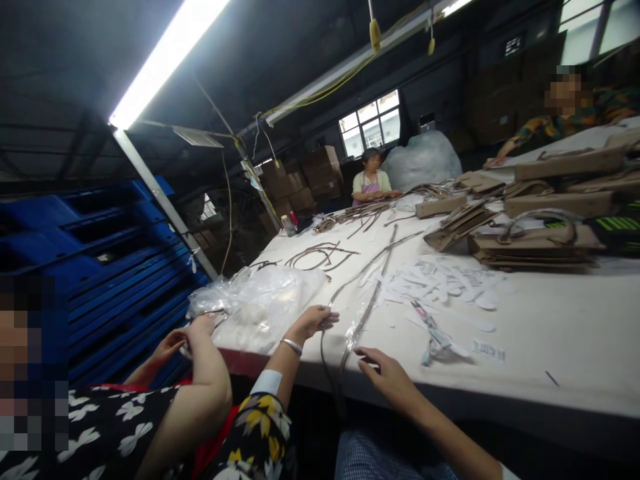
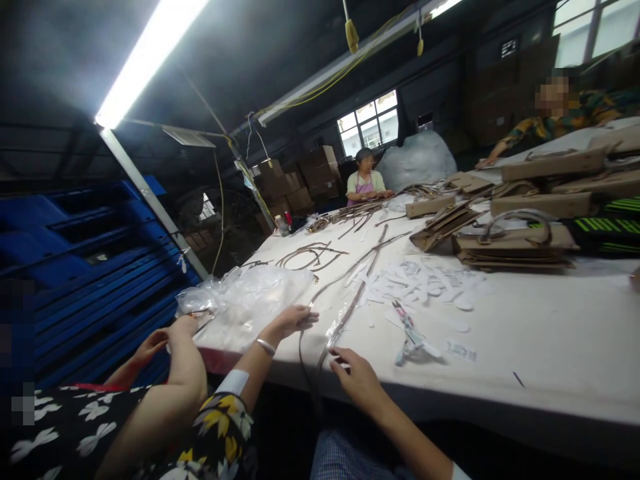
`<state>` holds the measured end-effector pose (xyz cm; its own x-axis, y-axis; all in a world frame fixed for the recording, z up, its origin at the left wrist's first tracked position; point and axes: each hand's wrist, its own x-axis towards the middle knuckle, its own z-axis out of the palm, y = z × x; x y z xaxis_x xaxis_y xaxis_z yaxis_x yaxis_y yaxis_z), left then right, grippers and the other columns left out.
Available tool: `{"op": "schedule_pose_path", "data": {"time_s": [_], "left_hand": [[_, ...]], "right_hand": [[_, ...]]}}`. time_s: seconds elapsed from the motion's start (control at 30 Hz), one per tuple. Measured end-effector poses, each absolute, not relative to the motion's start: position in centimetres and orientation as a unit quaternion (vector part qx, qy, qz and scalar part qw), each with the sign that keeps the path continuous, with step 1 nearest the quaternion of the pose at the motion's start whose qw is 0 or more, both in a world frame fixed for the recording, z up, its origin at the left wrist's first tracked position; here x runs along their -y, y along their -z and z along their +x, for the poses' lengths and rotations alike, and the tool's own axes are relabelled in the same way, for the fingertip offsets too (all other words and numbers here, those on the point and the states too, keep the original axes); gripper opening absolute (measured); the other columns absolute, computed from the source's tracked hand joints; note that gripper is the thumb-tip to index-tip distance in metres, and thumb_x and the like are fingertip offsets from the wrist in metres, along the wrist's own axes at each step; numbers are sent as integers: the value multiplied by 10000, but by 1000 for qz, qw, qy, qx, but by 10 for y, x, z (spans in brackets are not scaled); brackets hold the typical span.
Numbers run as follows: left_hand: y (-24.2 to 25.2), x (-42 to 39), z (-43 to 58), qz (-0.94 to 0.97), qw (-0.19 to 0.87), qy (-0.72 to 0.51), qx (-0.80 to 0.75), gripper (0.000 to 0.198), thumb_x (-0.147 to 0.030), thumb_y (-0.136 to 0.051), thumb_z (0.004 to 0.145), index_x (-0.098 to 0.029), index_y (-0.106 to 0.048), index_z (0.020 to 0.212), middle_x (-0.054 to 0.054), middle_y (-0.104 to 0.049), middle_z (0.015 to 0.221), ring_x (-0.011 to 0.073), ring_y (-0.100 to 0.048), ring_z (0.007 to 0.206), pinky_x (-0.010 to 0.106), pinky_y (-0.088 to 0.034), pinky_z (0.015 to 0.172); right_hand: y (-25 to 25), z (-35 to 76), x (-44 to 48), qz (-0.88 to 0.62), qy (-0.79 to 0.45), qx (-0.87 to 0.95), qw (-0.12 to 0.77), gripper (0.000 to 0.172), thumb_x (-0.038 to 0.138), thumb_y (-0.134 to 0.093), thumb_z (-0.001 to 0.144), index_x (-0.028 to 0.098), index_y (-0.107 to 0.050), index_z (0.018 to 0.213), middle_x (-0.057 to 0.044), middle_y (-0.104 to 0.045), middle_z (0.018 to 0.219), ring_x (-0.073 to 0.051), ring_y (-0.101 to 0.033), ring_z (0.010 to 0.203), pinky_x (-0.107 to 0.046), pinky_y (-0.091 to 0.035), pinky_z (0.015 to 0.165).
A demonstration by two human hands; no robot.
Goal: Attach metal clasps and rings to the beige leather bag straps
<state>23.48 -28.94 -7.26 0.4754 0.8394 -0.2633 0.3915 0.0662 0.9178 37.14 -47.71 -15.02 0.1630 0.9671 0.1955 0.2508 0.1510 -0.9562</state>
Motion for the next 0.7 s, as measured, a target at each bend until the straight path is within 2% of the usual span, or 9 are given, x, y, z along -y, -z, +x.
{"op": "schedule_pose_path", "data": {"time_s": [0.07, 0.13, 0.2, 0.27, 0.33, 0.37, 0.43, 0.57, 0.7], "left_hand": [[53, 297, 240, 618, 617, -263, -410, 197, -317, -604, 899, -121, -605, 884, 119, -691, 998, 139, -674, 908, 296, -529, 910], [38, 311, 248, 587, 658, -313, -352, 185, -307, -614, 896, -123, -617, 913, 115, -681, 1038, 131, -669, 934, 291, -511, 961], [27, 330, 259, 567, 683, -344, -307, 169, -290, -630, 887, -128, -633, 934, 103, -679, 1053, 137, -668, 947, 302, -506, 984], [18, 349, 267, 542, 705, -372, -266, 130, -247, -615, 895, -135, -648, 952, 83, -684, 1044, 132, -668, 951, 294, -507, 986], [6, 362, 272, 490, 740, -397, -233, 107, -197, -590, 904, -127, -664, 937, 70, -699, 988, 120, -677, 908, 269, -522, 953], [-2, 365, 273, 454, 763, -403, -221, 124, -195, -575, 912, -116, -670, 924, 70, -706, 946, 117, -683, 869, 258, -534, 922], [-22, 366, 276, 383, 809, -398, -201, 218, -243, -533, 939, -80, -675, 917, 83, -714, 855, 119, -691, 782, 245, -559, 843], [-74, 349, 282, 354, 831, -397, -162, 381, -337, -421, 985, -42, -661, 1001, 95, -716, 775, 125, -696, 710, 228, -573, 751], [-130, 343, 287, 414, 769, -474, -109, 318, -263, -387, 1000, -105, -661, 968, 43, -731, 804, 87, -693, 732, 193, -555, 785]], "right_hand": [[142, 366, 465, -562, -341, 517, 549, 534, 502, -496, 860, 177, -593, 1272, -131, -583, 1332, -281, -557, 1215, -411, -478, 996], [129, 359, 452, -560, -323, 506, 571, 624, 556, -497, 856, 169, -525, 1344, -134, -492, 1430, -291, -436, 1338, -444, -377, 1096], [115, 351, 445, -530, -317, 517, 594, 626, 572, -508, 861, 179, -513, 1349, -129, -516, 1410, -293, -431, 1340, -455, -329, 1124], [105, 344, 445, -474, -339, 525, 620, 542, 567, -496, 886, 181, -578, 1258, -117, -667, 1191, -280, -578, 1176, -432, -410, 1049], [102, 338, 454, -426, -372, 506, 651, 476, 577, -464, 907, 172, -638, 1086, -63, -704, 845, -229, -669, 860, -366, -515, 852], [104, 337, 460, -414, -387, 491, 661, 467, 588, -458, 907, 169, -640, 999, -30, -658, 725, -195, -649, 717, -327, -524, 743], [111, 336, 476, -414, -411, 470, 663, 467, 611, -472, 891, 167, -615, 896, 13, -574, 641, -132, -555, 543, -262, -473, 577], [135, 342, 506, -452, -433, 476, 617, 478, 636, -497, 863, 170, -601, 869, 25, -559, 658, -89, -474, 473, -222, -384, 485], [158, 352, 526, -497, -400, 464, 614, 470, 629, -503, 861, 173, -614, 839, -2, -600, 684, -135, -550, 582, -256, -436, 577]]}}
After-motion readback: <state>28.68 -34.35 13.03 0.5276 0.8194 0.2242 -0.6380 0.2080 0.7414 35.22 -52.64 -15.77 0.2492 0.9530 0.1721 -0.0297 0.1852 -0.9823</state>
